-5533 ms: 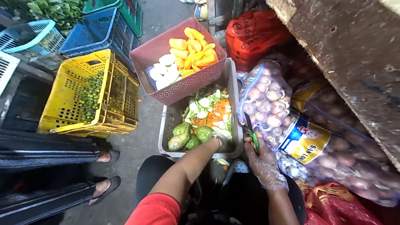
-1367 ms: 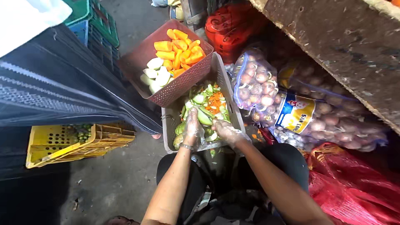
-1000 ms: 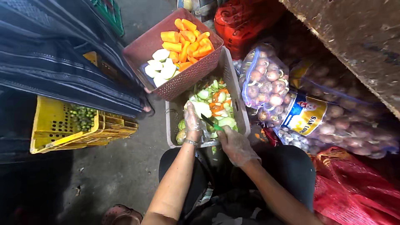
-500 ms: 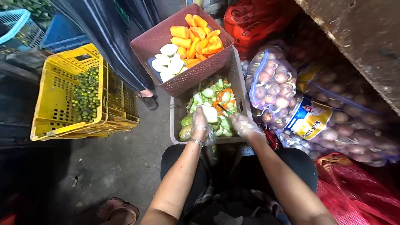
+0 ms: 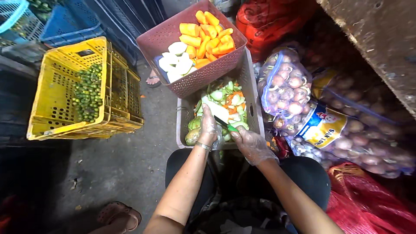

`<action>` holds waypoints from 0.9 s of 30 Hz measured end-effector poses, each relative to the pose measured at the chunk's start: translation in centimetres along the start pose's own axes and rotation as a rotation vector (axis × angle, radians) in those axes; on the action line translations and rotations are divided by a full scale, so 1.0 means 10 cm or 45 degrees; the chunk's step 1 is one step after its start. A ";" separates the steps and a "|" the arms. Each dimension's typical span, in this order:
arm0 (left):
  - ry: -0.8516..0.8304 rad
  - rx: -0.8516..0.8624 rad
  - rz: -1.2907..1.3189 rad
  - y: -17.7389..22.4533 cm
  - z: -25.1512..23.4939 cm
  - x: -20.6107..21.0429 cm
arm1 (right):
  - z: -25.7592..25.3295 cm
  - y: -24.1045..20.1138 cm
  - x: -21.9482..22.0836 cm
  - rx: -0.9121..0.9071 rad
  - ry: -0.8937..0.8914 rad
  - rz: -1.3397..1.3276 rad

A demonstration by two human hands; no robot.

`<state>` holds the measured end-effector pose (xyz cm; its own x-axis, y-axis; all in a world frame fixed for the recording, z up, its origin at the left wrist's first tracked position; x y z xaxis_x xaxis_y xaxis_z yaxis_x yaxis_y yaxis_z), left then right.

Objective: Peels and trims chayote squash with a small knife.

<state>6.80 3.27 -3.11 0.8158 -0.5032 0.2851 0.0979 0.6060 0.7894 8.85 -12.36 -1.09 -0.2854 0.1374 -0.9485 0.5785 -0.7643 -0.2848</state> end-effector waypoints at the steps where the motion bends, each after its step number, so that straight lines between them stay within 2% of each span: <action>1: 0.014 0.001 -0.045 -0.01 0.00 0.00 | -0.02 0.00 0.00 0.014 -0.049 0.025; 5: 0.019 0.025 -0.138 -0.03 -0.02 -0.02 | -0.18 0.02 0.00 0.114 -0.298 0.084; 8: -0.007 0.008 -0.247 -0.02 -0.07 -0.07 | -0.30 0.05 0.06 0.113 -0.317 0.113; 13: 0.028 0.147 -0.501 -0.01 -0.07 -0.14 | -0.44 0.04 0.06 0.127 -0.405 0.033; 16: 0.047 -0.004 -0.271 -0.01 -0.09 -0.13 | -0.49 0.10 0.06 0.185 -0.414 0.028; 18: -0.017 -0.122 -0.111 -0.01 -0.04 -0.09 | -0.54 0.30 0.14 0.345 -0.513 -0.061; 22: -0.096 -0.128 0.017 -0.01 -0.09 -0.09 | -0.49 0.47 0.17 0.497 -0.475 -0.246; 24: -0.173 -0.127 0.124 0.04 -0.12 -0.09 | -0.40 0.40 0.07 0.458 -0.386 -0.280; 27: -0.247 -0.162 0.184 0.05 -0.10 -0.03 | -0.18 0.22 -0.11 0.215 -0.314 -0.240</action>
<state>7.14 4.32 -3.33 0.7035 -0.5071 0.4980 0.0696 0.7465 0.6617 11.81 -13.04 -0.93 -0.5630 0.1454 -0.8135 0.3695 -0.8362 -0.4052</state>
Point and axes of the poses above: each hand's wrist, its own z-axis away from the middle knuckle, its own x-axis out of the palm, y = z × x, the point moved 3 cm from there along -z, towards the middle knuckle, and after that the axes turned 13 degrees about z, right-handed, at the moved point
